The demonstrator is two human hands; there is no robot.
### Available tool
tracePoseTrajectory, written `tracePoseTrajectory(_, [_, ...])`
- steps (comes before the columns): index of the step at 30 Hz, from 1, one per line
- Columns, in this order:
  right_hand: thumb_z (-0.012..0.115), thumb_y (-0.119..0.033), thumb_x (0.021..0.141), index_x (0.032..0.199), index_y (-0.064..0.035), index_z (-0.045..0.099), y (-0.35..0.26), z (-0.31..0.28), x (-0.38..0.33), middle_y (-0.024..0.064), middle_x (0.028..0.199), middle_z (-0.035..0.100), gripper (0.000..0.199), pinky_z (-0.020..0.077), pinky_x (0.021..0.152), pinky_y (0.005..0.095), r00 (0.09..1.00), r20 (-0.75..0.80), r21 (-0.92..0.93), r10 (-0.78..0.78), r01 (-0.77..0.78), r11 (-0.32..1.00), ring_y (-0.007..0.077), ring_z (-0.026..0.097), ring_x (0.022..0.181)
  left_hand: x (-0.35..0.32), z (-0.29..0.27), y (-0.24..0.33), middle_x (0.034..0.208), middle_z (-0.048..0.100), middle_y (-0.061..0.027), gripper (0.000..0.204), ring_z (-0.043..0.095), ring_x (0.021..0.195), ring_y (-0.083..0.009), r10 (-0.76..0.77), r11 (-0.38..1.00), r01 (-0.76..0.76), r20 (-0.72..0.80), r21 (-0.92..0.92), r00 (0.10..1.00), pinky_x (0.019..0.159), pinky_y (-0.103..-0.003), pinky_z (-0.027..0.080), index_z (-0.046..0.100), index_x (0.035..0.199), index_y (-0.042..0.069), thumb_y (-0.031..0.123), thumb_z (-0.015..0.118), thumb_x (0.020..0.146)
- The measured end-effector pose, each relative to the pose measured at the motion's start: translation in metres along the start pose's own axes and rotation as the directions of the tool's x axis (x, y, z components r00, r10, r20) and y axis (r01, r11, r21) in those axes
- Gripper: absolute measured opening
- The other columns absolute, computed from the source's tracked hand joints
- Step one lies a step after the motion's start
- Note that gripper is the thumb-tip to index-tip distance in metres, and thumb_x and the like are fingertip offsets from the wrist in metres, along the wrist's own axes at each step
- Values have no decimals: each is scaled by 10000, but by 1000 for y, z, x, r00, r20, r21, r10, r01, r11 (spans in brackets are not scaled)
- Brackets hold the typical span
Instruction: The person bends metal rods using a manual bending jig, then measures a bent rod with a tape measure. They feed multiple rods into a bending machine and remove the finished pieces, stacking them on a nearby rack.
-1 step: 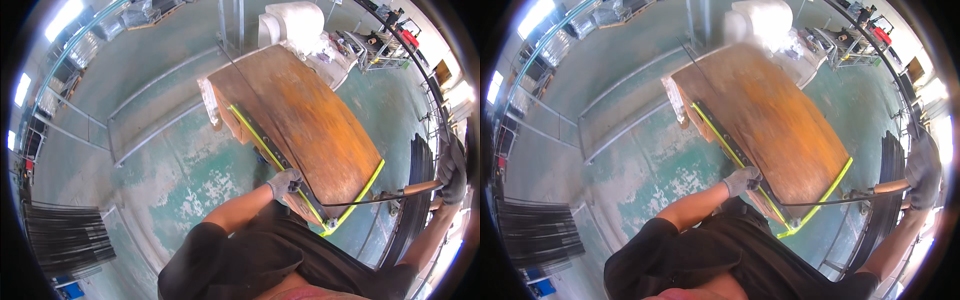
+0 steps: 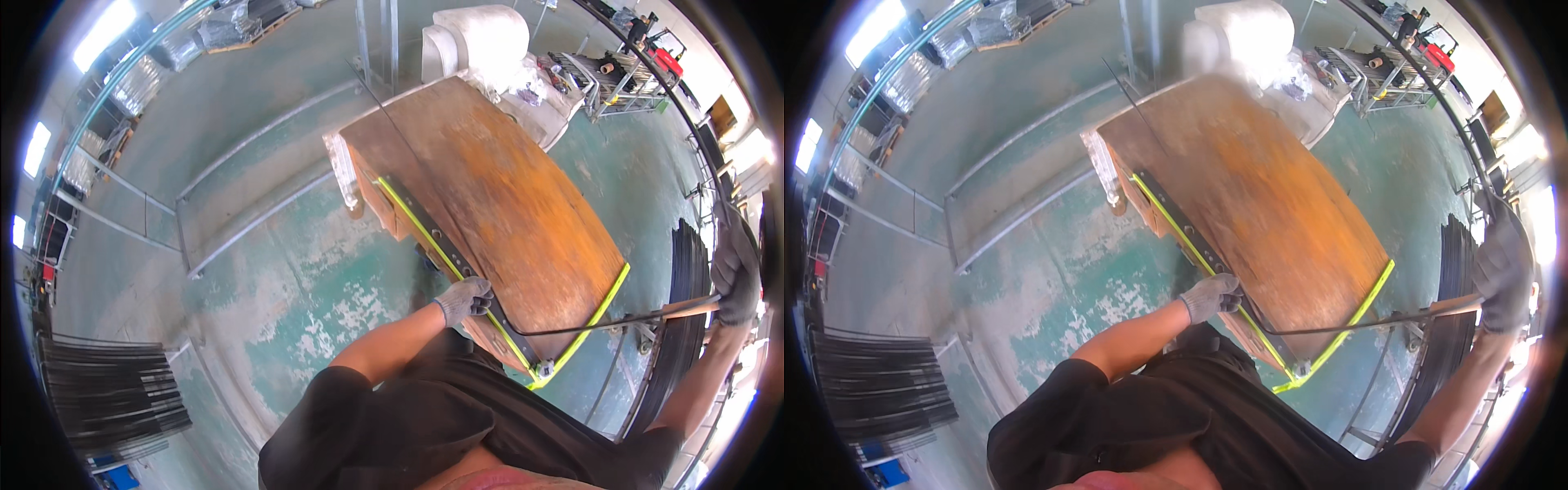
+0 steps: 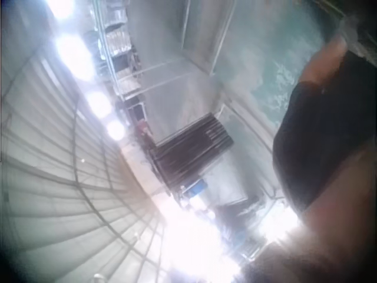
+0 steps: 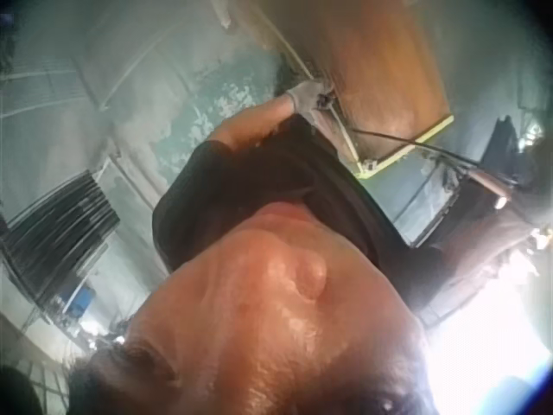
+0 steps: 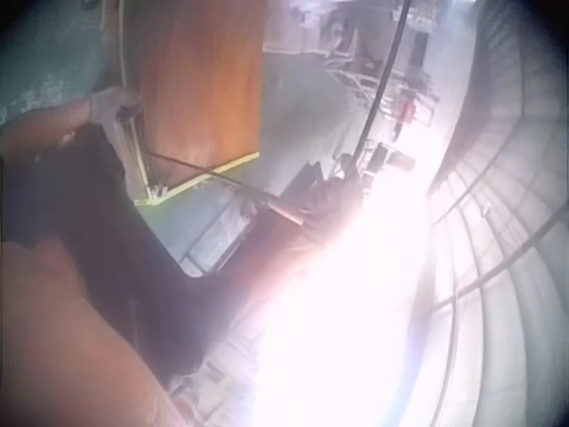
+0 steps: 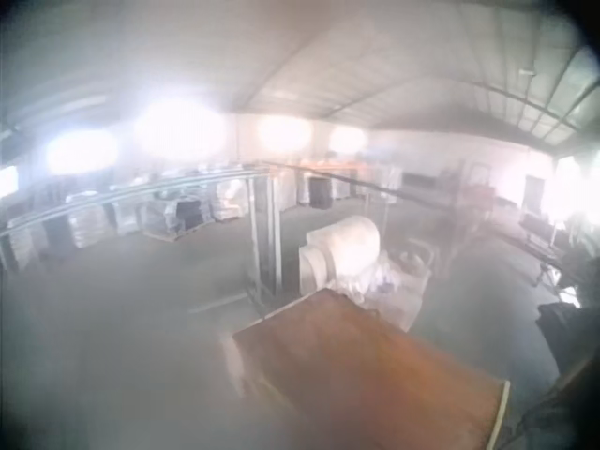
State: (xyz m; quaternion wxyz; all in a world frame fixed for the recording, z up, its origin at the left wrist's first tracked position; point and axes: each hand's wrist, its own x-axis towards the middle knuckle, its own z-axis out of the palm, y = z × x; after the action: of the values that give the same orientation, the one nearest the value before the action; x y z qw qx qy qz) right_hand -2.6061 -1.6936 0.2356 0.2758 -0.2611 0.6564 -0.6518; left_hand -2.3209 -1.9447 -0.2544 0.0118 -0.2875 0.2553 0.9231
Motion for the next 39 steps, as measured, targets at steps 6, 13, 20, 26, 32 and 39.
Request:
tracePoseTrajectory(6, [561,-254,1103,1424,13,598,48,142,127,-151,661,269,418,158,388,198,994,66,91,85,-91,992,-18,236,466,-27,-66,113,939,692,-93,152,707,861,-261,243,931,-239,-20,-277,970,804,-458,609,647,1174,72,120,685,1036])
tracePoseTrajectory(13, [587,-215,1077,1200,-19,727,190,220,269,-92,622,397,271,253,395,259,1000,-2,-203,-5,4,979,48,362,445,-137,-175,232,935,699,-128,163,726,802,-282,427,902,-409,-404,135,809,744,-426,629,646,1108,5,45,706,962])
tracePoseTrajectory(20, [659,-277,1046,1107,-22,752,265,372,310,-64,592,438,279,298,405,268,971,-111,-181,212,-230,956,66,392,433,-184,-297,292,906,727,-144,245,728,741,-263,492,865,-440,-572,240,656,659,-410,633,654,1102,-18,-29,740,873])
tracePoseTrajectory(26, [690,-267,1012,1037,2,738,329,452,409,28,734,607,274,484,546,317,965,84,-427,248,-190,884,136,576,595,-208,-373,382,893,721,-128,233,716,736,-234,576,816,-442,-581,371,575,680,-379,624,660,1098,-25,6,720,874])
tracePoseTrajectory(32, [645,-246,1034,1030,0,723,349,556,490,41,756,614,258,488,552,330,931,49,-588,363,-267,764,145,576,605,-208,-395,439,842,718,-93,144,687,674,-196,560,826,-405,-658,392,503,639,-330,589,690,1024,-8,-4,714,882])
tracePoseTrajectory(39, [675,-232,1055,1152,8,689,418,633,621,46,796,618,258,492,559,327,868,215,-591,449,-250,767,142,569,644,-176,-439,498,857,711,-86,156,684,690,-180,607,790,-376,-703,485,371,652,-328,593,694,1039,-26,34,722,898])
